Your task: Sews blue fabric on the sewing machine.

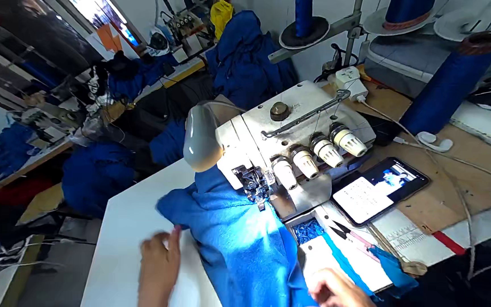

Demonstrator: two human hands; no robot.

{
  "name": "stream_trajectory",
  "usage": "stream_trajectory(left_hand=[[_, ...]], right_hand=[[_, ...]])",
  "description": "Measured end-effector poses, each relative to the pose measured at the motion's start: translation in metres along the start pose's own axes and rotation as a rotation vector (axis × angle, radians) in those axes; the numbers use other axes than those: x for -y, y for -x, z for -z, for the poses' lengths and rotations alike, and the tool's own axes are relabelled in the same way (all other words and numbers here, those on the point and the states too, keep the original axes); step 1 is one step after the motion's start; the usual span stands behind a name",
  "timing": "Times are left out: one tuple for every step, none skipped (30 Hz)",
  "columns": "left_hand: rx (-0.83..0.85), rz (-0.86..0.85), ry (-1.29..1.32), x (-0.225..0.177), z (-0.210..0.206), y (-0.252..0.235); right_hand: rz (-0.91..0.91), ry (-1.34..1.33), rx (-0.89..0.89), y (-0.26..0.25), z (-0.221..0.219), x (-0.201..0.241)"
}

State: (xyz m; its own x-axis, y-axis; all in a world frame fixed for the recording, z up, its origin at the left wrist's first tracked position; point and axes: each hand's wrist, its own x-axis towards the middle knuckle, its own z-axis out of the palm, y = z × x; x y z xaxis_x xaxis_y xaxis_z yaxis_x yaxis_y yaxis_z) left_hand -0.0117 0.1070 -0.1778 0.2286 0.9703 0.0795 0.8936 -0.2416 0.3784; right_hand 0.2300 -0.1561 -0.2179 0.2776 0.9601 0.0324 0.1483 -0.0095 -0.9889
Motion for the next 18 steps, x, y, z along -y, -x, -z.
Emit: stream_trajectory(left_hand=[[0.090, 0.044, 0.036, -0.007, -0.010, 0.014], [0.139, 0.051, 0.108, -0.013, -0.024, 0.030], [0.185, 0.055, 0.231, -0.018, -0.035, 0.046], [0.225, 0.063, 0.367, -0.022, -0.043, 0.059], [0.238, 0.057, 0.491, -0.027, -0.048, 0.071], [0.237, 0.063, 0.600, -0.033, -0.050, 0.078], [0.230, 0.102, 0.721, -0.039, -0.050, 0.081], [0.235, 0.163, 0.863, -0.045, -0.046, 0.081], [0.225, 0.232, 0.980, -0.050, -0.040, 0.079], [0.203, 0.287, 1.052, -0.053, -0.035, 0.078], [0.176, 0.304, 1.085, -0.053, -0.031, 0.076], [0.150, 0.284, 1.064, -0.049, -0.028, 0.074], [0.118, 0.241, 0.993, -0.044, -0.025, 0.072], [0.082, 0.197, 0.901, -0.038, -0.018, 0.070], [0.039, 0.170, 0.842, -0.031, -0.010, 0.064], [-0.006, 0.158, 0.830, -0.025, 0.001, 0.057], [-0.032, 0.159, 0.866, -0.019, 0.013, 0.050], [-0.023, 0.164, 0.954, -0.012, 0.023, 0.047]], right_hand=[[0.054, 0.080, -0.157, -0.007, -0.001, -0.003], [0.128, 0.138, -0.291, -0.016, -0.001, -0.007], [0.207, 0.181, -0.387, -0.024, 0.000, -0.010], [0.276, 0.219, -0.449, -0.033, 0.000, -0.013], [0.335, 0.241, -0.498, -0.042, 0.000, -0.015], [0.377, 0.255, -0.530, -0.051, -0.002, -0.015], [0.390, 0.264, -0.552, -0.060, -0.004, -0.013], [0.373, 0.269, -0.567, -0.070, -0.006, -0.011], [0.333, 0.280, -0.576, -0.078, -0.008, -0.007], [0.283, 0.303, -0.575, -0.086, -0.010, -0.004], [0.249, 0.318, -0.567, -0.095, -0.013, 0.000], [0.243, 0.317, -0.560, -0.103, -0.015, 0.001], [0.262, 0.287, -0.552, -0.109, -0.018, 0.001], [0.297, 0.233, -0.557, -0.115, -0.020, -0.001], [0.321, 0.177, -0.581, -0.118, -0.018, -0.003], [0.318, 0.146, -0.617, -0.118, -0.011, -0.003], [0.293, 0.139, -0.655, -0.115, 0.001, -0.004], [0.233, 0.154, -0.694, -0.109, 0.016, -0.006]])
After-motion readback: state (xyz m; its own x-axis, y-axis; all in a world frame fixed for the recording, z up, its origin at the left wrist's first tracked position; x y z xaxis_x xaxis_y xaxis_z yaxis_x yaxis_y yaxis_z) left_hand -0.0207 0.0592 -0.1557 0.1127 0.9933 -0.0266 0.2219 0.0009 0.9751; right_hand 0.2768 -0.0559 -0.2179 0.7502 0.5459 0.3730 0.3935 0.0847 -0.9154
